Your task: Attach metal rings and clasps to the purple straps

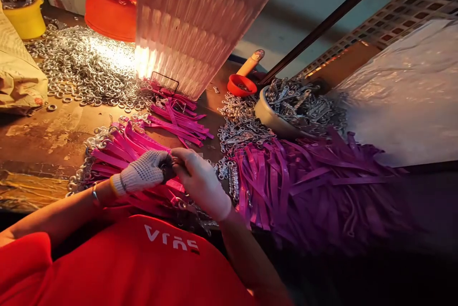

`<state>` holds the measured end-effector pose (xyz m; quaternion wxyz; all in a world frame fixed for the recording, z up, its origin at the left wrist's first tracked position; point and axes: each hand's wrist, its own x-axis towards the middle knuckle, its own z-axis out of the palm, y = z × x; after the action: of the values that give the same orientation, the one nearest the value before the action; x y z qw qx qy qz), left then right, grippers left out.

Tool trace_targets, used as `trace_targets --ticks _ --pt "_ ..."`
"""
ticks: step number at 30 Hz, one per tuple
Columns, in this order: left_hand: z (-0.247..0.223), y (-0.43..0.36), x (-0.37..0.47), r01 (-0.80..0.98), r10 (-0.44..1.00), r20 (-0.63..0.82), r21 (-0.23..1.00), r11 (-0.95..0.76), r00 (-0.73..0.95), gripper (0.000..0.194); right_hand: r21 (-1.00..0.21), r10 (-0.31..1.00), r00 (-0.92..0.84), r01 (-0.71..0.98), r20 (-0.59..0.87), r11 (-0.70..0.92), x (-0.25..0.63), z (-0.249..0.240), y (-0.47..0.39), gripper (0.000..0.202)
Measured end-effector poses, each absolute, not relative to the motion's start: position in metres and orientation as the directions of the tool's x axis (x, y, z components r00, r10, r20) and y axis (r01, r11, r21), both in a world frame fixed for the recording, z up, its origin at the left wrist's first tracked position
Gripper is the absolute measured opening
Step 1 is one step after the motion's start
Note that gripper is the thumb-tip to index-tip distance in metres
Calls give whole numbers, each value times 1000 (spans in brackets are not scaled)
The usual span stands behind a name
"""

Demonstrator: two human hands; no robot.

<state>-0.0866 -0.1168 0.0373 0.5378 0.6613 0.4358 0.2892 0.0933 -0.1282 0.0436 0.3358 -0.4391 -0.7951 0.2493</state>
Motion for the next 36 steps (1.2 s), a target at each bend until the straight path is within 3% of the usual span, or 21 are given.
trace_targets --ticks 2,7,18,20,23,26,29,33,36 --pt "39 -122 -87 198 900 -90 980 4 427 18 -747 901 -294 506 321 431 89 41 -131 29" --pt "33 -138 -82 -167 899 -177 951 261 401 27 -885 963 -5 394 269 249 86 38 -143 28" --pt "22 -148 -73 -208 924 -140 952 224 356 31 -874 956 27 414 290 254 84 27 -149 25" --pt "19 -149 -70 -220 929 -141 949 225 341 31 -818 940 -20 488 340 306 84 26 -150 26" --pt "16 -147 -70 -74 931 -113 986 148 346 32 -592 897 -204 690 393 416 88 28 -148 38" --pt "18 -139 -76 157 932 -35 987 -24 360 24 -311 846 -446 792 291 525 98 37 -140 38" --pt "24 -133 -80 235 896 -150 970 53 418 26 -154 771 -605 758 201 634 109 44 -131 25" --pt "35 -137 -80 139 797 -345 937 320 495 33 -128 700 -670 694 247 709 116 41 -135 31" --pt "41 -136 -83 91 775 -378 917 388 507 34 -329 775 -588 702 233 632 117 38 -142 38"
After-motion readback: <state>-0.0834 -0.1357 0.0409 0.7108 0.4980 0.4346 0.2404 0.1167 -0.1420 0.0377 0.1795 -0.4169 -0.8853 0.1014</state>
